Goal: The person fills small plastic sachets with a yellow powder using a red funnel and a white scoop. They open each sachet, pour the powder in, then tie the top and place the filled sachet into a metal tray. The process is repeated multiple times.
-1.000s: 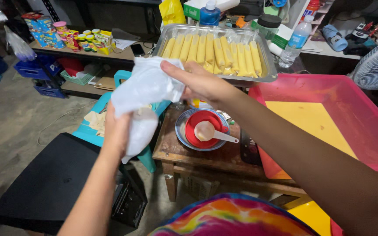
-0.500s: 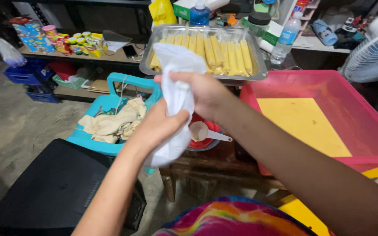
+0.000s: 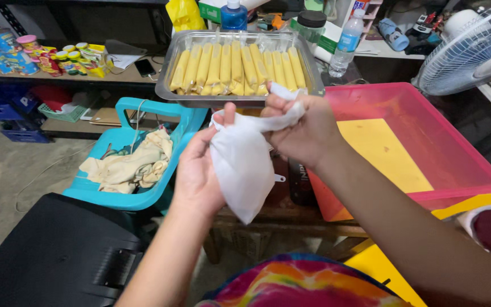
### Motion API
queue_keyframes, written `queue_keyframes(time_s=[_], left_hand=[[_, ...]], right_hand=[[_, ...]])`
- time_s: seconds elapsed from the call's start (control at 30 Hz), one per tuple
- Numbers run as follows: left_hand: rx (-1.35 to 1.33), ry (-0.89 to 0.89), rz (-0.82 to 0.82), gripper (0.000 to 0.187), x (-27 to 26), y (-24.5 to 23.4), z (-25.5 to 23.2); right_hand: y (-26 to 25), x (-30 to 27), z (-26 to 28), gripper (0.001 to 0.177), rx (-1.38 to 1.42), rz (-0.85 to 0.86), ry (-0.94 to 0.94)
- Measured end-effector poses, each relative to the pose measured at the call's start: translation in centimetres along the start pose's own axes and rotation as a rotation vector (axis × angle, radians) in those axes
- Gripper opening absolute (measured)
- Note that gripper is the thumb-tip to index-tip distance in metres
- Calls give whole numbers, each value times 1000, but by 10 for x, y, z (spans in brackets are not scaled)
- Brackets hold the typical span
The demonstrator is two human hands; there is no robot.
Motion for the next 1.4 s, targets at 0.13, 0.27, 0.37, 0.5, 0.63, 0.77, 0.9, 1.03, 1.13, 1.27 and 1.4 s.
queue_keyframes(time_s=[0.13,0.27,0.37,0.5,0.63,0.77,0.9,1.03,1.13,1.27,1.4], left_hand=[[415,93,-16,44,21,-4,13],[1385,443,-144,41,22,-1,2],[1629,626,-74,42,18,16,4],[1435,544,-87,44,20,16,-7],[1073,263,-65,46,4,7,-8],[941,65,34,46,-19,9,17],[1164,58,252,54,-30,31,22],[1071,-164,-17,44,-17,1,20],[1128,-107,17,39,-8,-1,19],[1206,170,159,30,7,9,23],[1013,203,188,25,17,2,33]], right_hand=[[11,-22,7,45,-313,-189,-97],[46,-27,11,42,-801,-180,-128],[61,-22,-7,45,-1119,-189,-49],[81,-24,-27,47,-1320,-34,-13],[75,-37,13,47,-1285,-135,-138],[41,-54,-4,47,-1261,-90,92],[32,-57,-20,41,-1232,55,205],[23,-55,-18,38,-1314,27,209],[20,-54,-14,31,-1370,15,155],[14,-56,-6,20,-1365,-58,91],[11,-61,8,18,-1375,-140,-13]])
Point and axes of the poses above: each hand's wrist, its own x-axis towards the middle knuckle, its own y-axis out of the palm, z = x × y, the point moved 10 cm from there along x, towards the middle knuckle, and after that the axes turned 3 degrees about -z, right-handed, at the moved point
